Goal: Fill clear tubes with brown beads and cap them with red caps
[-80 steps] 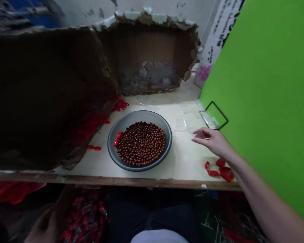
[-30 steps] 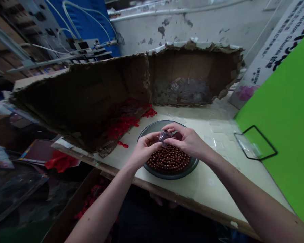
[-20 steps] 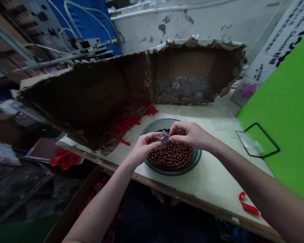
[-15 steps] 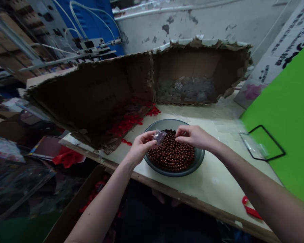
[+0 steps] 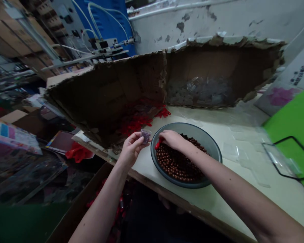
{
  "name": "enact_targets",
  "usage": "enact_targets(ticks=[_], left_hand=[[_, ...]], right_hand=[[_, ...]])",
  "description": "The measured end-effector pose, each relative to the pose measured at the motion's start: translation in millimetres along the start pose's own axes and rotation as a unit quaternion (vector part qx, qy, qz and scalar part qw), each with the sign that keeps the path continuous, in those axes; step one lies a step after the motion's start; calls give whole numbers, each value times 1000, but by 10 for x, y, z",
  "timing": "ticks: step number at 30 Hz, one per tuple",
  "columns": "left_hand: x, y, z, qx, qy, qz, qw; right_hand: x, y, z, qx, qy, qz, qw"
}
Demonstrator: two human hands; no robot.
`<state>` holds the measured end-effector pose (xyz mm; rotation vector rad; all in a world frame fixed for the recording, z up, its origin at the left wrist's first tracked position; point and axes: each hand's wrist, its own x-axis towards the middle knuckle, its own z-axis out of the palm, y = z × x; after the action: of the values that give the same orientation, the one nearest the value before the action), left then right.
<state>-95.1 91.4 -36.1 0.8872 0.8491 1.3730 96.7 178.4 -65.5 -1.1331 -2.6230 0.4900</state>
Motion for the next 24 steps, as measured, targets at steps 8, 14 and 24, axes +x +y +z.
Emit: enact_targets(ticks=[8, 14, 24], left_hand=[[-41, -67, 123, -54, -39, -67, 995], [-52, -192, 309, -76, -56, -106, 990], [-97, -502, 732, 85, -75, -62, 992]], right_hand=[[-187, 130, -37, 25, -11, 24, 999], [-557, 44, -328, 336, 74, 166, 924], [-1071, -294, -591, 233, 210, 155, 937]])
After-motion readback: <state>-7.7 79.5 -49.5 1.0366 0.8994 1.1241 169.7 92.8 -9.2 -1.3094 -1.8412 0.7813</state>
